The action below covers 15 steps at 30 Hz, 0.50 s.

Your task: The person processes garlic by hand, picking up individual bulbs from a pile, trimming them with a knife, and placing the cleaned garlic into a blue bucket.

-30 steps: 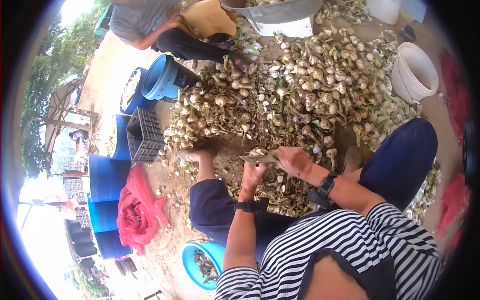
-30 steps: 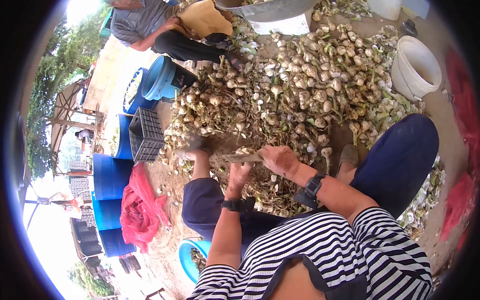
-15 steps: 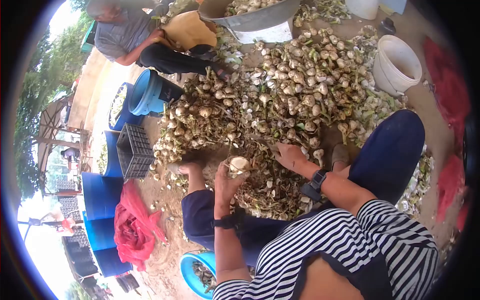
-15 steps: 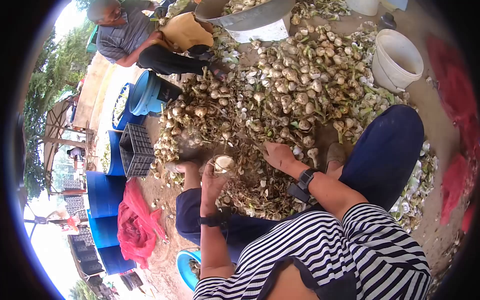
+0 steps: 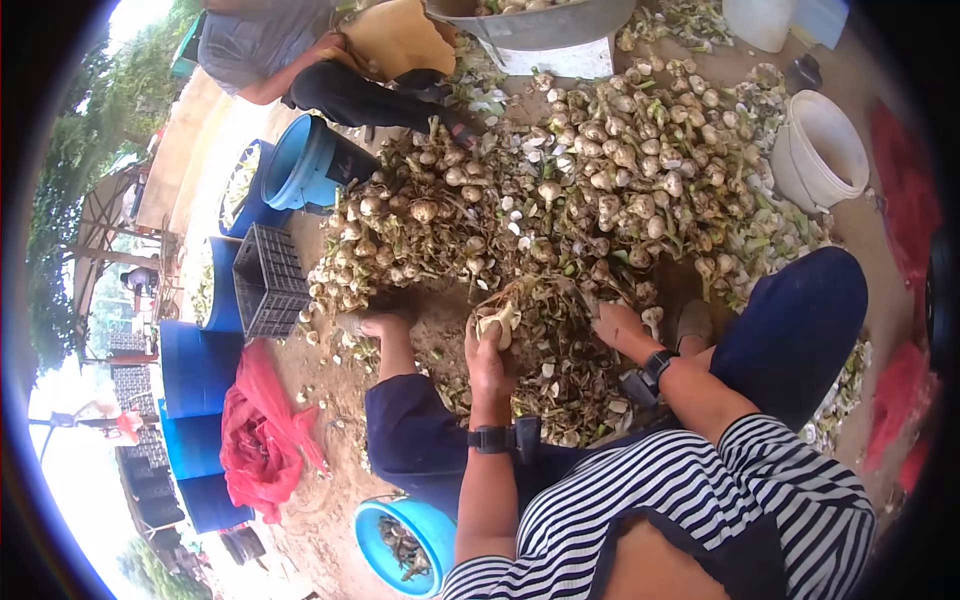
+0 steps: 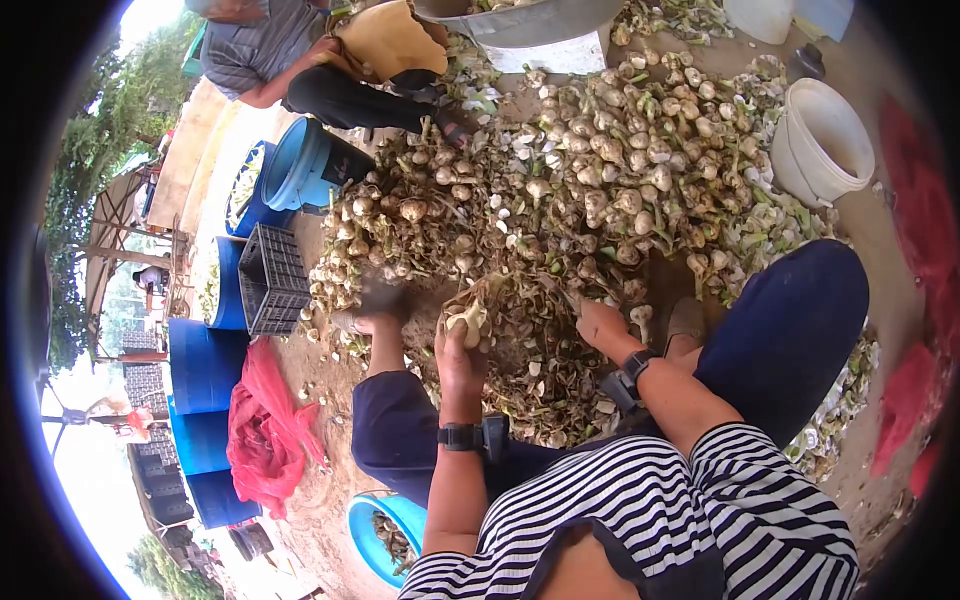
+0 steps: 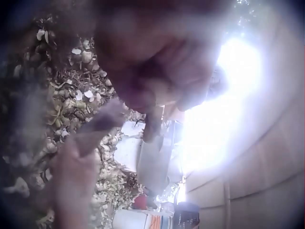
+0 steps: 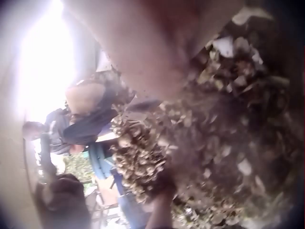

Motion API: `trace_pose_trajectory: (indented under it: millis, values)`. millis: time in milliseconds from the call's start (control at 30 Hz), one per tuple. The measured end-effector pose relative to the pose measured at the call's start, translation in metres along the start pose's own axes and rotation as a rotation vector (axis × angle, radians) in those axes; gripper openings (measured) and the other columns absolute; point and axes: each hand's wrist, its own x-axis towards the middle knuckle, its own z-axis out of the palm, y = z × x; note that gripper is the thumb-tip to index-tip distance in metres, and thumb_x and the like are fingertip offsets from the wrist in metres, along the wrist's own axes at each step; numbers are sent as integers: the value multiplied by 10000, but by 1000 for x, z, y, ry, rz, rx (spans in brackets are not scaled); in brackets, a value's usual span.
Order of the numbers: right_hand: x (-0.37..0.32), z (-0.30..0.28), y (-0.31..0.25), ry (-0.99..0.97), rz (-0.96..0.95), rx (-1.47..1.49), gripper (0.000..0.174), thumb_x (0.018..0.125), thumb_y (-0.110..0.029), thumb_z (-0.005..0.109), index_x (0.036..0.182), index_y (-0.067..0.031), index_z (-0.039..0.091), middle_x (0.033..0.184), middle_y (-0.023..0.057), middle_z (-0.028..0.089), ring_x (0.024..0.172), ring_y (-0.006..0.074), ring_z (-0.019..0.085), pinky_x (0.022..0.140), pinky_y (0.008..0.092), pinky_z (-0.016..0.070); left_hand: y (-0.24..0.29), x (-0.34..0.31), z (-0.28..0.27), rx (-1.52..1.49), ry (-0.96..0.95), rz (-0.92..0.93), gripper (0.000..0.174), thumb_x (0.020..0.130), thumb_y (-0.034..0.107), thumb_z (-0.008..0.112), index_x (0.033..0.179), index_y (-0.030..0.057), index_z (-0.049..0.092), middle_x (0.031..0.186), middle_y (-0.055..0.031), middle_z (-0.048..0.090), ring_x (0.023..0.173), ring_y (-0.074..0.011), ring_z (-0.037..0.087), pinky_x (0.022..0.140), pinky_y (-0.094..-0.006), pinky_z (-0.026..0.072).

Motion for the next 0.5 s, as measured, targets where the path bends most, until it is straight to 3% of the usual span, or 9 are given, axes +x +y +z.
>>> trace_pose_trajectory:
  millis: [67,133,167,267,333,367,400,467,500]
  values:
    - [-4,4,-11,-64,31,39,227,861,-199,563,959,3,589,805,214,617,784,434,606,645,554,452,1,11,5,72,27,-17,448,902,214,655,1247,44,425,1052,-69,586,839,-139,599,693,-255,532]
    - [3,8,-12,-67,31,84,263,864,-228,571,957,18,581,833,229,616,800,445,595,669,569,442,6,28,42,404,-219,16,702,865,243,706,1390,-6,312,1211,-174,533,1046,-215,575,908,-315,500]
    - [3,17,-8,-48,21,119,275,865,-242,576,955,18,582,845,229,617,799,443,593,677,565,442,4,37,60,451,-318,-51,859,830,343,743,1443,-17,262,1288,-171,502,1172,-246,516,1023,-377,428]
    - [7,22,-10,-50,73,213,306,863,-274,592,996,2,603,872,225,627,822,430,602,713,539,458,-61,100,34,556,-462,52,650,862,230,717,1369,-46,418,1323,-180,515,1204,-235,515,1002,-351,432]
    - [19,20,-15,-93,184,309,311,865,-275,592,1028,-10,612,885,218,637,831,422,610,719,525,468,-91,140,-18,716,-116,7,539,883,185,685,1314,-69,484,1277,-188,559,1160,-242,547,987,-363,442]
    - [22,13,-20,-132,192,293,327,873,-284,581,1066,-23,619,895,199,652,827,407,620,722,506,475,-113,160,-59,825,89,161,512,866,254,689,1268,-32,555,1246,-221,580,1144,-315,567,960,-413,452]
    - [26,16,-22,-101,184,313,325,876,-285,577,1070,-28,619,897,195,653,831,403,621,725,504,475,-122,179,-96,807,246,117,532,854,255,693,1262,-56,548,1225,-250,569,1108,-367,574,936,-441,462]
    - [30,27,-19,-38,177,345,321,882,-288,569,1076,-37,621,902,187,655,841,395,623,730,501,476,-110,195,-130,1215,512,13,608,819,341,718,1242,-60,548,1166,-262,553,1062,-445,542,914,-512,451]
    - [32,33,-15,-19,148,409,329,882,-296,568,1090,-46,621,904,185,653,857,392,623,728,501,475,-132,217,-177,1319,529,-35,680,797,418,733,1256,-44,539,1178,-267,545,1110,-450,516,925,-529,438]
